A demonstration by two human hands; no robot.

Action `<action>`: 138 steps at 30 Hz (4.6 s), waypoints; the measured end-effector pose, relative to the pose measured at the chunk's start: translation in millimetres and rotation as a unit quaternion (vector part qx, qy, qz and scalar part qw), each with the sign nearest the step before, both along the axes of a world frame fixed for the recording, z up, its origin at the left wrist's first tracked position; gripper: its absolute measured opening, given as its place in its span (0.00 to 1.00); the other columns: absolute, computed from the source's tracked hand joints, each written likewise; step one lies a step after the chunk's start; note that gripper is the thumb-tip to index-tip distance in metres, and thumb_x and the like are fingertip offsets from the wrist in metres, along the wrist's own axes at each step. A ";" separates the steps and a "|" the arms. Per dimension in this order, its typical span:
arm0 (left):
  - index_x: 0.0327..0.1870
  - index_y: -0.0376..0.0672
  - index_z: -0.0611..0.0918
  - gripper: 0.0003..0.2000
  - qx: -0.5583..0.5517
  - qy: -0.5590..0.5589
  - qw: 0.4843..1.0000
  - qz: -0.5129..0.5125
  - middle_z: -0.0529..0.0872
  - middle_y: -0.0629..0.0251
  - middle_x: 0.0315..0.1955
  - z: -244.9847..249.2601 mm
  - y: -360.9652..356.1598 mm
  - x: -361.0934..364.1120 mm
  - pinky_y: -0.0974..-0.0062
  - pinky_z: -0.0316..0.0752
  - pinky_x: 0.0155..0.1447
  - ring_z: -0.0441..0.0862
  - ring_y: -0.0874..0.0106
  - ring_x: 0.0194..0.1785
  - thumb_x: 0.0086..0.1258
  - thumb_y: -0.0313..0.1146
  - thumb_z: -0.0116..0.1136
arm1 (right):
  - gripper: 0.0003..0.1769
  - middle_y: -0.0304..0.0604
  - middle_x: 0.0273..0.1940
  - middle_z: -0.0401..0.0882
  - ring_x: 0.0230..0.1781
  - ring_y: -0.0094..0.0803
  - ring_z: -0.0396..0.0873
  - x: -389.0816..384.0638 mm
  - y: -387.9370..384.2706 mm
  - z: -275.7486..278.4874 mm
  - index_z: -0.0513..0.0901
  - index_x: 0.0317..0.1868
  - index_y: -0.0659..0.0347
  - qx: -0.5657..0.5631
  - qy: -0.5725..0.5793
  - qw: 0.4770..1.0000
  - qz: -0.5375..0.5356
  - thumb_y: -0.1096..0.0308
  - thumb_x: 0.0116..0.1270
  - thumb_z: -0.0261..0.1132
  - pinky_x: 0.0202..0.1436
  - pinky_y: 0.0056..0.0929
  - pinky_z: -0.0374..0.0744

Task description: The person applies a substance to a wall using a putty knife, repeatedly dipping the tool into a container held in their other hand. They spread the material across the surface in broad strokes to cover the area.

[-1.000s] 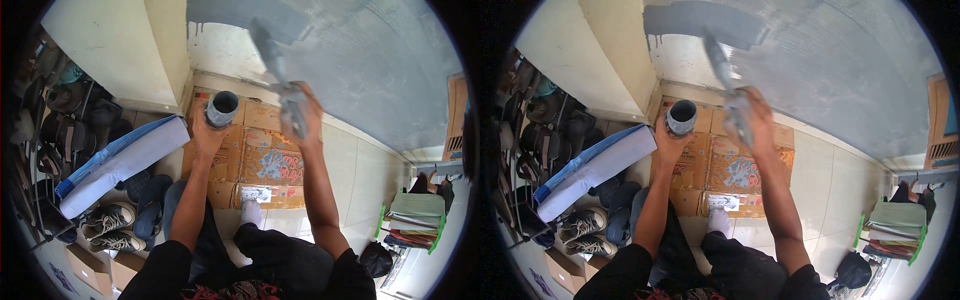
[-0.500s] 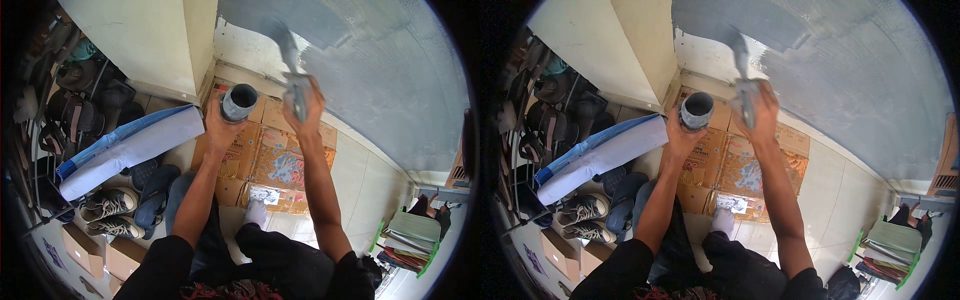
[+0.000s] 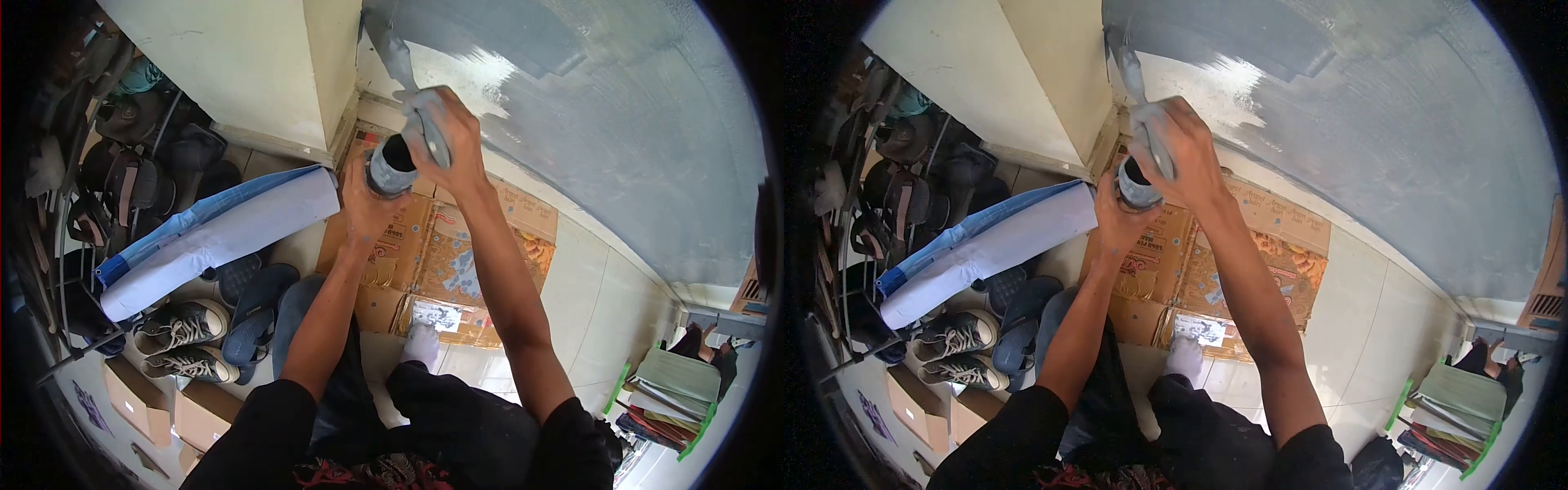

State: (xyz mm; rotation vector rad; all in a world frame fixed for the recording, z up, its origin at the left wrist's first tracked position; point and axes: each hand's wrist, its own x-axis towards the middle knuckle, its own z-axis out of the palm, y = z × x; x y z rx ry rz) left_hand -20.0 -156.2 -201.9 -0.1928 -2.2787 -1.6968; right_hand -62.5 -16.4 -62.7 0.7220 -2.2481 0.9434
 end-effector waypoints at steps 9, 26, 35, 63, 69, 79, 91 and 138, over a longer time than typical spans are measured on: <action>0.59 0.35 0.75 0.38 0.064 -0.009 0.998 -0.018 0.80 0.48 0.50 -1.8 4.5 2.2 0.55 0.78 0.56 0.81 0.47 0.54 0.41 0.26 0.82 | 0.14 0.48 0.36 0.83 0.36 0.46 0.81 68.4 47.3 -7.8 0.83 0.42 0.63 -0.017 -0.021 0.988 -0.154 0.82 0.53 0.66 0.42 0.40 0.80; 0.58 0.35 0.75 0.38 0.057 -0.015 0.998 0.000 0.80 0.47 0.49 -9.2 -1.0 -3.6 0.54 0.77 0.57 0.80 0.45 0.54 0.41 0.26 0.83 | 0.16 0.49 0.36 0.83 0.39 0.49 0.81 35.1 24.5 -25.1 0.83 0.45 0.64 -0.007 -0.012 0.991 -0.131 0.81 0.53 0.68 0.44 0.42 0.80; 0.58 0.35 0.74 0.39 0.033 0.001 0.999 -0.006 0.80 0.47 0.49 -16.0 0.1 -4.4 0.53 0.76 0.58 0.79 0.44 0.54 0.41 0.25 0.83 | 0.16 0.51 0.39 0.83 0.42 0.50 0.81 23.9 -1.6 -26.8 0.82 0.45 0.65 -0.044 -0.015 0.999 -0.024 0.81 0.53 0.67 0.46 0.42 0.80; 0.61 0.34 0.72 0.41 0.003 -0.008 1.000 0.011 0.79 0.44 0.51 -16.8 -7.9 -8.3 0.53 0.76 0.59 0.79 0.43 0.56 0.41 0.26 0.83 | 0.15 0.53 0.34 0.83 0.42 0.49 0.81 12.2 8.0 -51.7 0.80 0.44 0.64 -0.007 -0.004 1.000 0.012 0.80 0.55 0.69 0.43 0.44 0.80; 0.60 0.34 0.73 0.41 0.009 0.001 1.000 0.014 0.79 0.44 0.50 -19.2 -8.9 -10.0 0.53 0.76 0.58 0.79 0.43 0.55 0.40 0.26 0.83 | 0.16 0.53 0.35 0.83 0.43 0.50 0.82 0.9 2.9 -53.9 0.81 0.45 0.64 -0.016 -0.038 0.998 -0.044 0.80 0.54 0.69 0.44 0.43 0.81; 0.57 0.35 0.74 0.39 0.036 -0.006 0.999 0.010 0.79 0.45 0.48 -26.5 -0.9 -8.2 0.52 0.77 0.56 0.79 0.42 0.53 0.41 0.29 0.85 | 0.22 0.52 0.36 0.85 0.46 0.54 0.82 25.7 -6.6 -62.1 0.82 0.47 0.62 0.018 0.027 0.999 -0.041 0.79 0.48 0.71 0.47 0.44 0.82; 0.58 0.37 0.74 0.40 0.012 -0.010 1.000 0.015 0.80 0.47 0.49 -21.4 3.8 -1.2 0.53 0.77 0.58 0.79 0.45 0.54 0.39 0.29 0.85 | 0.17 0.52 0.38 0.83 0.43 0.52 0.80 44.0 10.4 -52.4 0.82 0.45 0.64 0.006 -0.032 0.996 -0.077 0.80 0.53 0.69 0.48 0.44 0.79; 0.60 0.37 0.74 0.40 0.001 -0.009 1.000 0.024 0.80 0.47 0.50 -10.9 -3.3 -7.2 0.54 0.78 0.56 0.80 0.45 0.54 0.41 0.28 0.83 | 0.16 0.43 0.32 0.82 0.38 0.46 0.69 14.6 -15.9 -33.5 0.82 0.41 0.57 -0.004 0.046 0.992 -0.117 0.75 0.48 0.68 0.43 0.41 0.73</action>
